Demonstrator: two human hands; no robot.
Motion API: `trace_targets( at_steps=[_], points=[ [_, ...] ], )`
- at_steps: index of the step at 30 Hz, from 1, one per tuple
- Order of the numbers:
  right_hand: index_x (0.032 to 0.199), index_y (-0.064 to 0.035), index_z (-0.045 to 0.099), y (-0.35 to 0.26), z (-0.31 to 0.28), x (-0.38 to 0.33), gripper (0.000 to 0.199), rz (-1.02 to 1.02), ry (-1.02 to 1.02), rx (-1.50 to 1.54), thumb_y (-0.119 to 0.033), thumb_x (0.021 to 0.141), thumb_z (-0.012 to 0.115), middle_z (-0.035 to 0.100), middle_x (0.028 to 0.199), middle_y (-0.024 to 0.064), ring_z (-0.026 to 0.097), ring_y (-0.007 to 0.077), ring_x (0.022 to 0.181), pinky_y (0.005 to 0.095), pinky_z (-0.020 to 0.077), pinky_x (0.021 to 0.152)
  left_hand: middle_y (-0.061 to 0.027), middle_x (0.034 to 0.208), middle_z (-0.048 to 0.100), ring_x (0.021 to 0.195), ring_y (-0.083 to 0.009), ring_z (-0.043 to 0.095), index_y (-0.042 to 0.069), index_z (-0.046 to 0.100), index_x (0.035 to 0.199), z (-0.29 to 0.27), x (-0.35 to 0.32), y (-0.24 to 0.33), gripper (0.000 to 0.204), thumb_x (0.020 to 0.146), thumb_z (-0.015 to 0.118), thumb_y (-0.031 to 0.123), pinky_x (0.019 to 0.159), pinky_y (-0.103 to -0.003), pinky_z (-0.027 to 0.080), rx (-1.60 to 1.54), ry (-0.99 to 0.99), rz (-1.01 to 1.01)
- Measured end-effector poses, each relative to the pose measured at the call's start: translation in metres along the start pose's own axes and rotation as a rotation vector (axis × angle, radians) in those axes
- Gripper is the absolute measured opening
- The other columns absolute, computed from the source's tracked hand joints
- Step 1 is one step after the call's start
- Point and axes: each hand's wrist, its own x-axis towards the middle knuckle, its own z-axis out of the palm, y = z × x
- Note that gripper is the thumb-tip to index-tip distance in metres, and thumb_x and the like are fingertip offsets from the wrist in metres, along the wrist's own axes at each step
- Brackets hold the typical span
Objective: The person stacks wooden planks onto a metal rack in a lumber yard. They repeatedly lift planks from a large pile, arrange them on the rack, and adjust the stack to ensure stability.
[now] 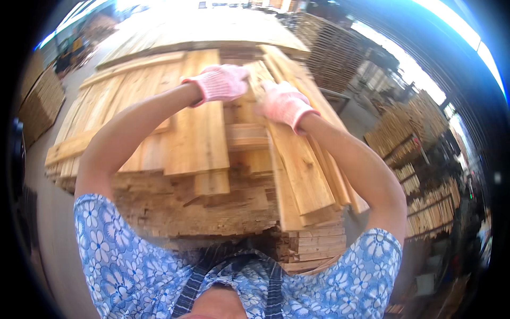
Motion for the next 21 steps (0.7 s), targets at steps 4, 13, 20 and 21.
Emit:
trace_targets(
  at_steps=[4, 13, 20, 21],
  points=[
    [0.135, -0.0082, 0.060, 0.021, -0.065, -0.002, 0.066, 0.138, 0.253, 0.023, -0.051, 0.084, 0.062, 0.065, 0.126, 0.0273, 0.061, 0.0423, 0.120, 0.0474, 0.0503, 0.099, -0.0188, 0.094, 0.073, 0.079, -0.0265, 0.073, -0.001, 0.062, 0.115, 0.003, 0.012, 0.008, 0.045, 0.091, 0.057, 0.035, 0.071, -0.040, 0.058, -0.462, -0.265, -0.383],
    [0.141, -0.0025, 0.054, 0.135, 0.006, 0.017, 0.072, 0.187, 0.047, 0.191, -0.055, 0.092, 0.050, 0.061, 0.133, 0.0287, 0.061, 0.0412, 0.122, 0.0485, 0.0481, 0.099, -0.0267, 0.122, 0.064, 0.106, -0.0375, 0.067, 0.004, 0.049, 0.137, 0.056, 0.090, 0.075, 0.054, 0.095, 0.059, 0.037, 0.089, -0.044, 0.054, -0.702, -0.108, -0.568],
    [0.122, -0.0023, 0.066, 0.161, 0.021, 0.035, 0.057, -0.011, 0.001, 0.032, -0.048, 0.096, 0.045, 0.068, 0.120, 0.0264, 0.067, 0.0391, 0.108, 0.0484, 0.0521, 0.091, -0.0179, 0.112, 0.063, 0.098, -0.0286, 0.066, -0.004, 0.035, 0.140, 0.026, 0.042, 0.064, 0.076, 0.082, 0.078, 0.020, 0.084, -0.035, 0.059, -1.388, 0.216, -0.661],
    [0.116, -0.0051, 0.070, 0.170, 0.021, 0.038, 0.051, -0.192, -0.052, -0.268, -0.044, 0.097, 0.044, 0.069, 0.116, 0.0253, 0.069, 0.0382, 0.105, 0.0477, 0.0527, 0.089, -0.0178, 0.113, 0.063, 0.098, -0.0267, 0.067, -0.007, 0.037, 0.138, 0.014, 0.035, 0.053, 0.075, 0.082, 0.079, 0.021, 0.086, -0.032, 0.060, -1.271, 0.293, -0.649]
  ],
)
